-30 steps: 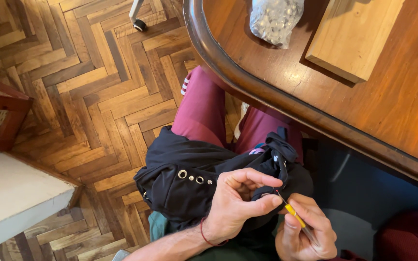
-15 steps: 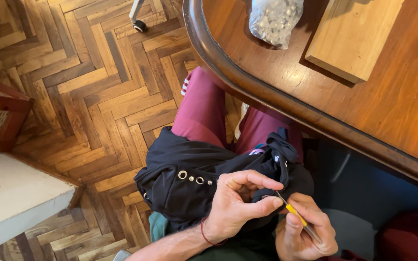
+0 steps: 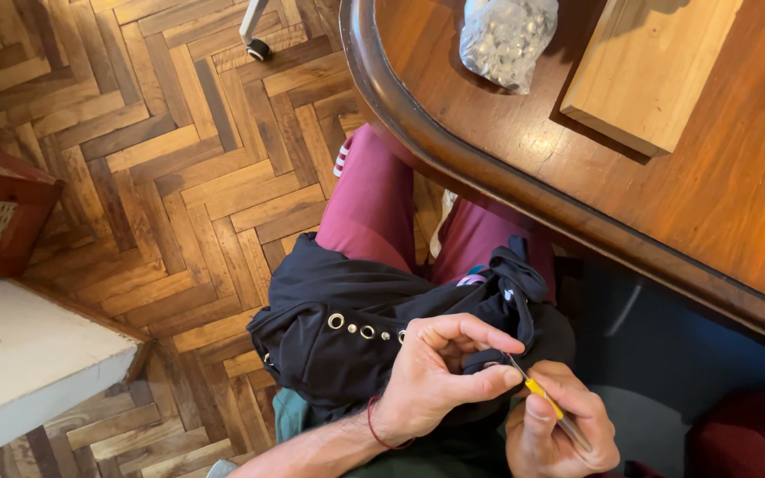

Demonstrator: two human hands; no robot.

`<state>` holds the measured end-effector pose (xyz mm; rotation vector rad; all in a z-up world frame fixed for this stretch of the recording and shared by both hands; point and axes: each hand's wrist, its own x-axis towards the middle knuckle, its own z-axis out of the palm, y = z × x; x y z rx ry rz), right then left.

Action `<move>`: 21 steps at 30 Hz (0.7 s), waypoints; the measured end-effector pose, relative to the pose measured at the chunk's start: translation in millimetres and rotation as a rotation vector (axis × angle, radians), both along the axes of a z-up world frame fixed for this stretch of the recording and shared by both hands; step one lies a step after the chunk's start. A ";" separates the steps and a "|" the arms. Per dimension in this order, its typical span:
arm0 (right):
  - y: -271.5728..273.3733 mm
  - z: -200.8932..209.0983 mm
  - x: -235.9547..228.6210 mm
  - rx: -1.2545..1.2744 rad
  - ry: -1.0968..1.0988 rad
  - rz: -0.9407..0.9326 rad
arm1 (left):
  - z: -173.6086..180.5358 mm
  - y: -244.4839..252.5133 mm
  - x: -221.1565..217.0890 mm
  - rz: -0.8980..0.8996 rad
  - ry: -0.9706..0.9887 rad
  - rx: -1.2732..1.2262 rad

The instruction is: Attaching metal eyelets to a black strap using a manual press machine

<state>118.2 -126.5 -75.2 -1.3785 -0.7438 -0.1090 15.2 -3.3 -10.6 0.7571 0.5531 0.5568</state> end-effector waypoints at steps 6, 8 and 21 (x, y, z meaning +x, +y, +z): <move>-6.4 1.1 -0.8 -0.020 0.067 0.031 | 0.7 -0.6 -1.3 -0.012 0.000 0.002; -3.9 1.3 -0.7 -0.010 0.073 0.031 | -0.3 -0.3 -1.2 -0.014 -0.007 0.001; -8.0 47.2 29.7 -0.145 0.086 0.195 | -4.9 4.6 -6.8 0.091 -0.027 -0.075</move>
